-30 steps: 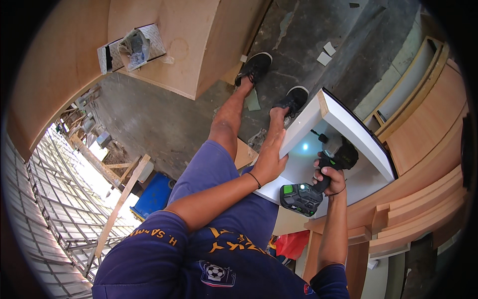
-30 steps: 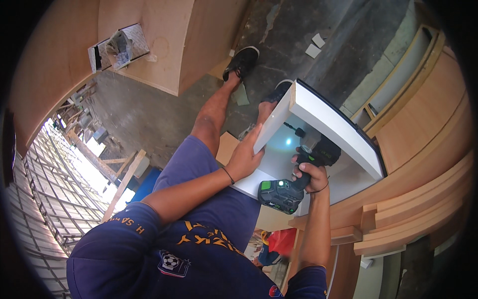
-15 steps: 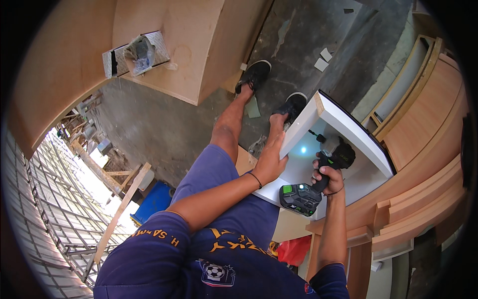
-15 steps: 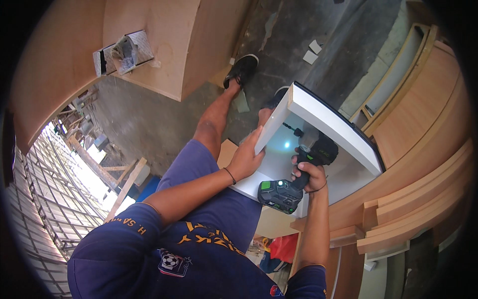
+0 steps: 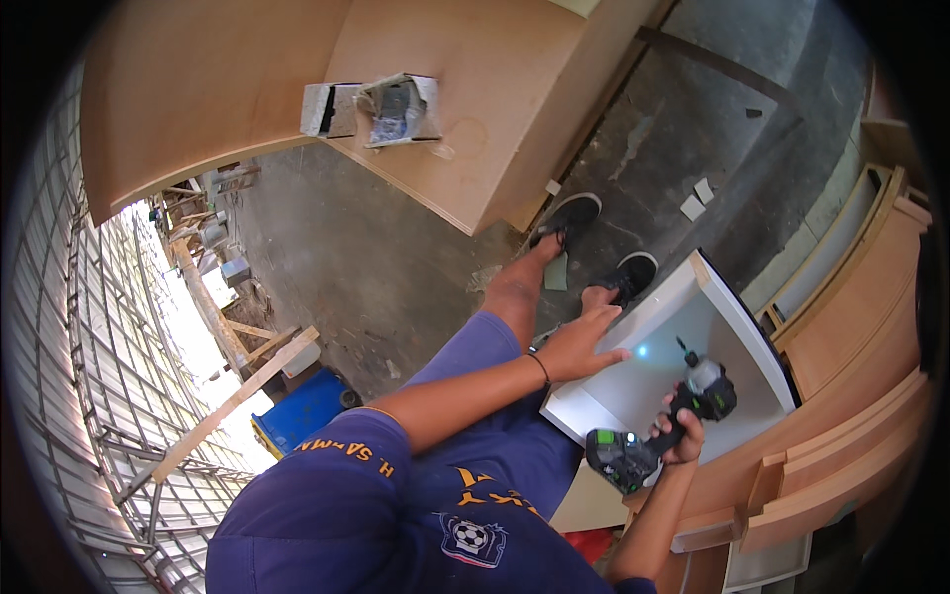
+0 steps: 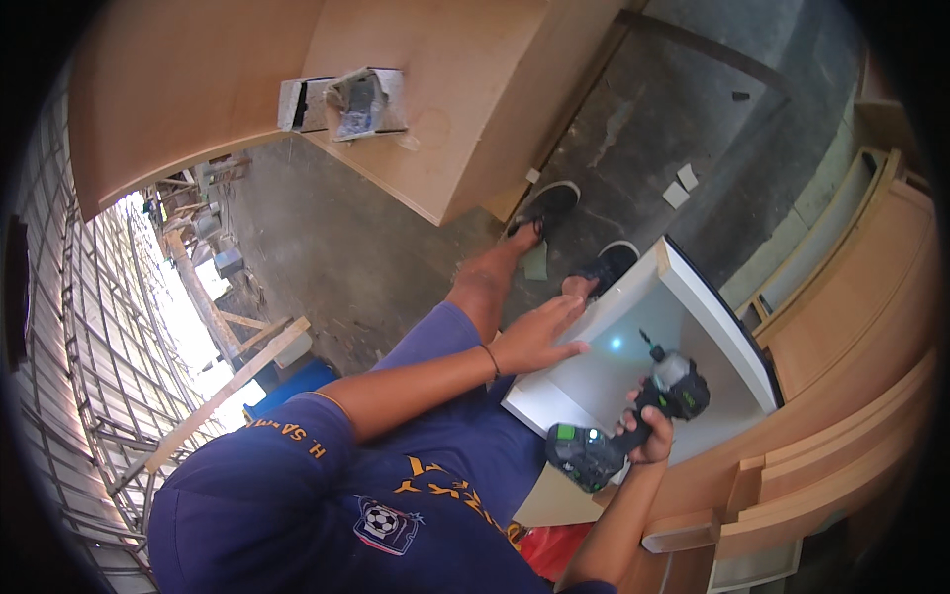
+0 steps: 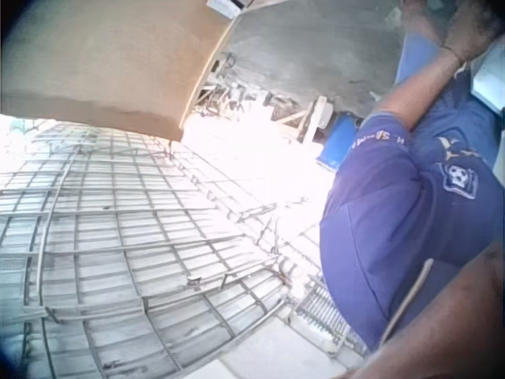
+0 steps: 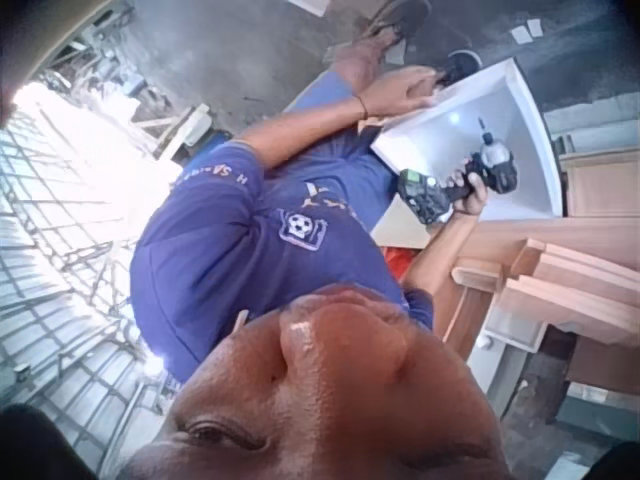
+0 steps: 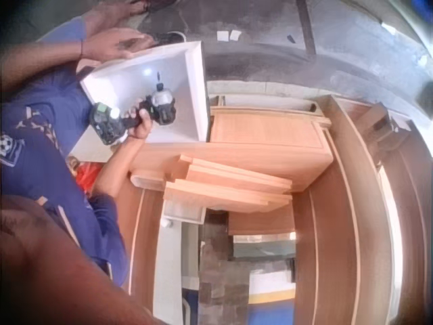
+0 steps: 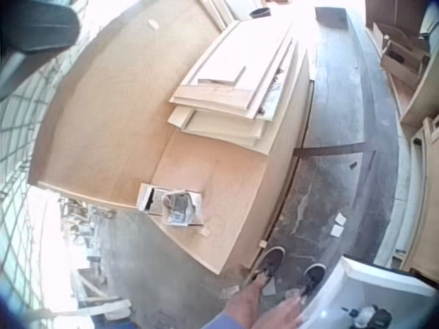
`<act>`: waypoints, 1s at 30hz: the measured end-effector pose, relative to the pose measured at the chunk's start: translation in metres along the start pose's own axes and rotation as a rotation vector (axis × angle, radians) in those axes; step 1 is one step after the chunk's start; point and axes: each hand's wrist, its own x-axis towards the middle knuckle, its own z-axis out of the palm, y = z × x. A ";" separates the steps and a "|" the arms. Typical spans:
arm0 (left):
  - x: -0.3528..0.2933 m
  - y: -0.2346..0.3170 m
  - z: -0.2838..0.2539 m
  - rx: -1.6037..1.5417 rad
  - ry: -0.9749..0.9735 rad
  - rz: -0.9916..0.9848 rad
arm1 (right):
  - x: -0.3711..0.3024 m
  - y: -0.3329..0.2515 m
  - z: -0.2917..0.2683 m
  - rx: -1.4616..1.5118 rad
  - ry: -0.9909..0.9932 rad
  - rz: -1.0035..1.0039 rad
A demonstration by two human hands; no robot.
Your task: The person assembles a drawer within a wooden cabinet, using a power drill to drive screws into the drawer frame, then placing the drawer into the unit and applying adhesive tape to the edges.
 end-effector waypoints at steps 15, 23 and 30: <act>0.107 -0.192 -0.365 0.832 0.249 -0.234 | -0.029 0.099 0.103 -0.103 0.010 -0.004; 0.127 -0.193 -0.359 0.795 0.418 -0.274 | -0.030 0.137 0.145 -0.065 0.005 0.017; 0.137 -0.224 -0.359 0.600 0.538 -0.267 | -0.030 0.150 0.142 -0.085 0.048 0.016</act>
